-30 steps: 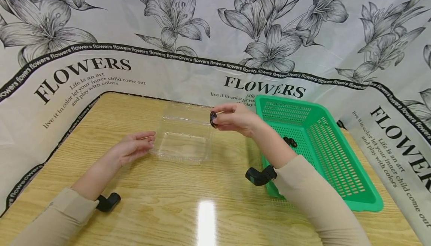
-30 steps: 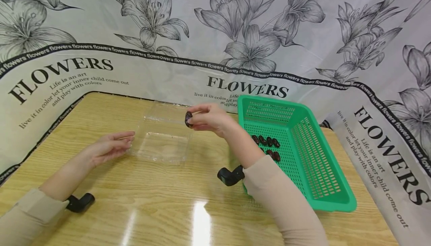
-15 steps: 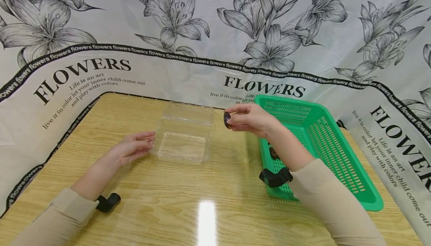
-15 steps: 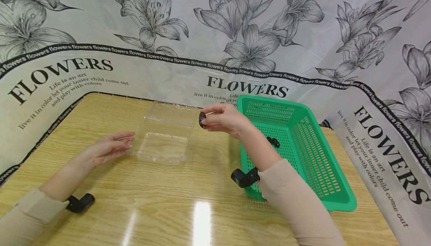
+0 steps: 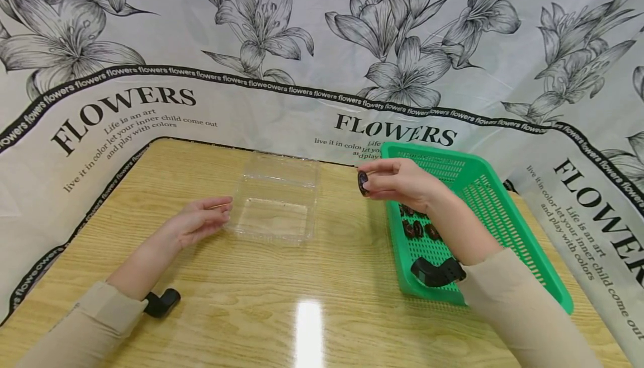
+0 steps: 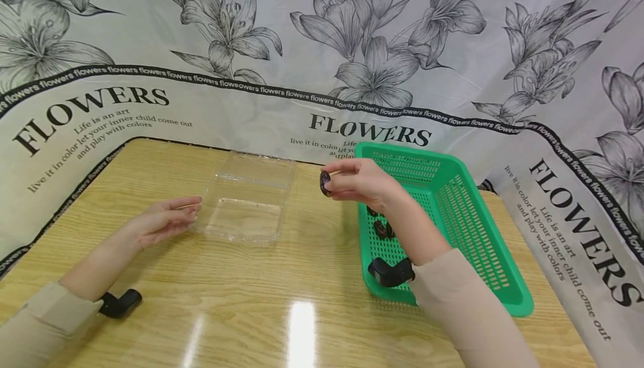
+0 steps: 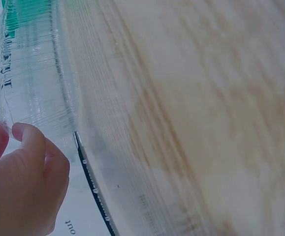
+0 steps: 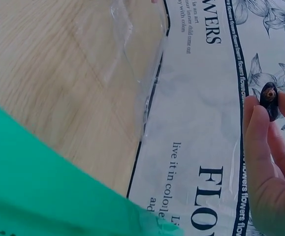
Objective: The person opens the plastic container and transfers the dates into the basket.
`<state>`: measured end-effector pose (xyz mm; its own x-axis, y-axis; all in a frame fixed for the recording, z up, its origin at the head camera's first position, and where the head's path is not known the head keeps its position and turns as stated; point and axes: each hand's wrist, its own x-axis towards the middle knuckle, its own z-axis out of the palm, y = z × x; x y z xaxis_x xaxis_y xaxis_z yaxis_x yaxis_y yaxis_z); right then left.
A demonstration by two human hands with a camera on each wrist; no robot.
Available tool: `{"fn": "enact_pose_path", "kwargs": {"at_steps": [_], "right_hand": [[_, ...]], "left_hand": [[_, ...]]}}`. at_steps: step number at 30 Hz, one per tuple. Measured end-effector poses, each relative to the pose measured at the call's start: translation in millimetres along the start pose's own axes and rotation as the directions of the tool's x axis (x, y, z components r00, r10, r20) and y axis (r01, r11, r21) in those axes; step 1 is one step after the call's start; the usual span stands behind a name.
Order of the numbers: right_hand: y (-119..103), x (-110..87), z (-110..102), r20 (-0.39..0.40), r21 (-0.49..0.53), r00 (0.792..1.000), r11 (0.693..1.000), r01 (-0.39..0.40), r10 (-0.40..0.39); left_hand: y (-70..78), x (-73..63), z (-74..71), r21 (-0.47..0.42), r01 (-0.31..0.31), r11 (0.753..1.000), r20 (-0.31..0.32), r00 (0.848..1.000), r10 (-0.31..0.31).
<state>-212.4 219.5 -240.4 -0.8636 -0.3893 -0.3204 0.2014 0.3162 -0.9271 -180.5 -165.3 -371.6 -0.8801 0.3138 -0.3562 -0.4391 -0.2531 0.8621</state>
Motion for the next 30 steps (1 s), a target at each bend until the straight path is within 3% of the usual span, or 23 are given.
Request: {"fn": "enact_pose_path", "kwargs": {"at_steps": [20,30], "right_hand": [[10,-31.5,-50,0.008,-0.025,1.000,1.000,0.008,-0.008],[34,-44.6,-74,-0.024,0.033,1.000,0.999,0.004,-0.003]], "left_hand": [[-0.4,0.4,-1.3,0.024,0.006,1.000,-0.012,1.000,-0.006],[-3.5,-1.4,-1.5,0.051,-0.002,0.999,-0.012,1.000,0.003]]}}
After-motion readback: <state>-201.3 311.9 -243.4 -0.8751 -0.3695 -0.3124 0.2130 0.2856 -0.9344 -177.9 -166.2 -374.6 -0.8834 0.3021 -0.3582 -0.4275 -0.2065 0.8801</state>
